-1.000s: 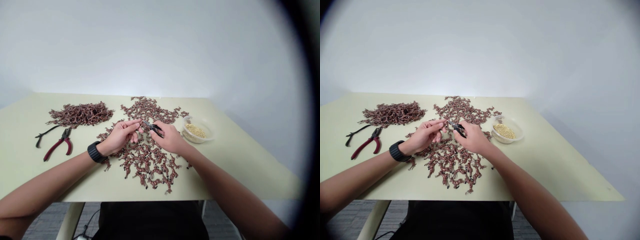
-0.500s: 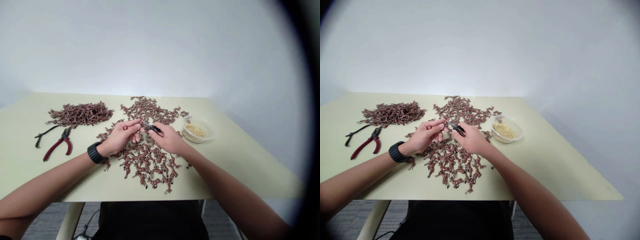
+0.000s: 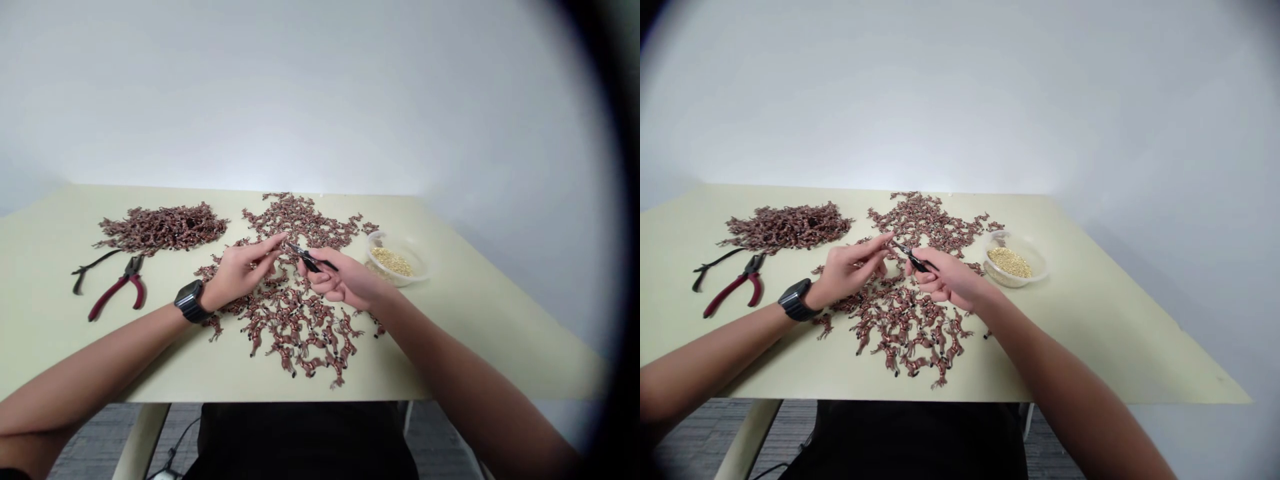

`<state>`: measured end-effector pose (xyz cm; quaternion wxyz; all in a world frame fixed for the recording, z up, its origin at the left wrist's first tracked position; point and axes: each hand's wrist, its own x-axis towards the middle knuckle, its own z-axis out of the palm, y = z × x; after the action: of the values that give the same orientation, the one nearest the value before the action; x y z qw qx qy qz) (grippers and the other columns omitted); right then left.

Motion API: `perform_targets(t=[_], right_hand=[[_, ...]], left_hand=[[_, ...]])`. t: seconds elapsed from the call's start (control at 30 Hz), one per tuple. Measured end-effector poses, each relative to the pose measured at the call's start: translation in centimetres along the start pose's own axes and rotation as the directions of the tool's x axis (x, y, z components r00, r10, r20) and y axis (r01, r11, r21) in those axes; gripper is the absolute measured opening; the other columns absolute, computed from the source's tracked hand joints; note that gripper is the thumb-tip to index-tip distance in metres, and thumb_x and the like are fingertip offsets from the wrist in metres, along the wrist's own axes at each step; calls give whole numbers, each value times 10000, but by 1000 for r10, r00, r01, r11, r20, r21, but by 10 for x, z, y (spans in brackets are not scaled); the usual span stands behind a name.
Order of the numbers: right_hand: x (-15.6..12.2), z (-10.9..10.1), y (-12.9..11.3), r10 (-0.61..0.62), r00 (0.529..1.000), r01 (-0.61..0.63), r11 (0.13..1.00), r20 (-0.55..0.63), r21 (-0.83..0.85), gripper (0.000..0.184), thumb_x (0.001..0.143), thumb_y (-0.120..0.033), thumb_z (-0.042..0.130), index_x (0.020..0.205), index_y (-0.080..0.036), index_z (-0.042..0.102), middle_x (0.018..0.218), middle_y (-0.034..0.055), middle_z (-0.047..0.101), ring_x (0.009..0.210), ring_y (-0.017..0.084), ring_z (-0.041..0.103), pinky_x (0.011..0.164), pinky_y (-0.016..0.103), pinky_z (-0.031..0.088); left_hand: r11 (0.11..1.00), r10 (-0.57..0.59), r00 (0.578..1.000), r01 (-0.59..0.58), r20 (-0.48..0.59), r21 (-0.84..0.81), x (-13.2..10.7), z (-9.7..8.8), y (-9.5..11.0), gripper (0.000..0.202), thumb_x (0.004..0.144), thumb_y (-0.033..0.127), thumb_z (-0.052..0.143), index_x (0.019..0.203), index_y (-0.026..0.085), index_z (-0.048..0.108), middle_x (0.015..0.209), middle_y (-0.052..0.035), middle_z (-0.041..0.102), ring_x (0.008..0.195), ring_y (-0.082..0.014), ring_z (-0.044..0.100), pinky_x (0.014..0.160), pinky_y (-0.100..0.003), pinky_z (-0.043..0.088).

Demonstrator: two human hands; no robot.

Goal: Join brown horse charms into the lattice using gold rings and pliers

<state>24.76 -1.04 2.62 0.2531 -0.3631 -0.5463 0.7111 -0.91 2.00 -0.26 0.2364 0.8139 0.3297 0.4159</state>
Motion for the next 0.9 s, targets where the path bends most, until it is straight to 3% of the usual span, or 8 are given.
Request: perform_targets(t=[0.07,0.17,0.27,0.37,0.7,0.9], right_hand=[[2,4,6,-173,968,115,948,-180,-297,362,985,-559,496,895,-215,563,668,-36,346,530,105,245,437,249,193],[5,7,12,-408,865,128,744,-294,-656,342,986,-540,512,865,-221,535,667,-19,475,560,125,397,511,271,283],[6,7,14,-474,834,84,615,-283,-784,326,986,-528,506,878,-221,523,641,-33,493,553,128,437,550,279,302],[6,6,14,-505,824,84,554,-255,-828,310,986,-516,500,904,-219,538,636,-39,491,548,125,437,563,278,293],[5,4,14,-510,830,92,525,-226,-846,290,989,-495,506,981,-218,591,640,-33,505,553,132,434,571,282,273],[3,4,13,-496,838,150,610,-227,-778,291,979,-497,538,899,-219,563,678,-10,517,594,140,445,573,275,292]], left_hand=[[951,-191,981,192,28,-243,2,6,10,528,971,337,637,1475,204,547,1005,-96,794,635,-150,723,612,-299,631],[793,-360,927,364,108,-489,5,11,19,594,945,394,675,1473,157,542,1082,-140,774,599,-134,701,538,-264,600],[690,-423,896,417,138,-592,7,11,19,599,910,385,724,1441,154,574,1070,-138,771,584,-119,683,507,-233,571],[641,-437,884,435,166,-632,7,11,16,579,891,366,750,1413,165,602,1035,-123,773,581,-117,678,496,-227,561],[610,-434,881,443,190,-657,6,11,16,553,884,352,760,1387,165,629,1004,-112,767,580,-115,672,501,-226,552],[644,-417,890,433,185,-631,6,13,16,568,890,380,747,1398,158,621,1030,-126,774,575,-115,668,493,-230,547]])
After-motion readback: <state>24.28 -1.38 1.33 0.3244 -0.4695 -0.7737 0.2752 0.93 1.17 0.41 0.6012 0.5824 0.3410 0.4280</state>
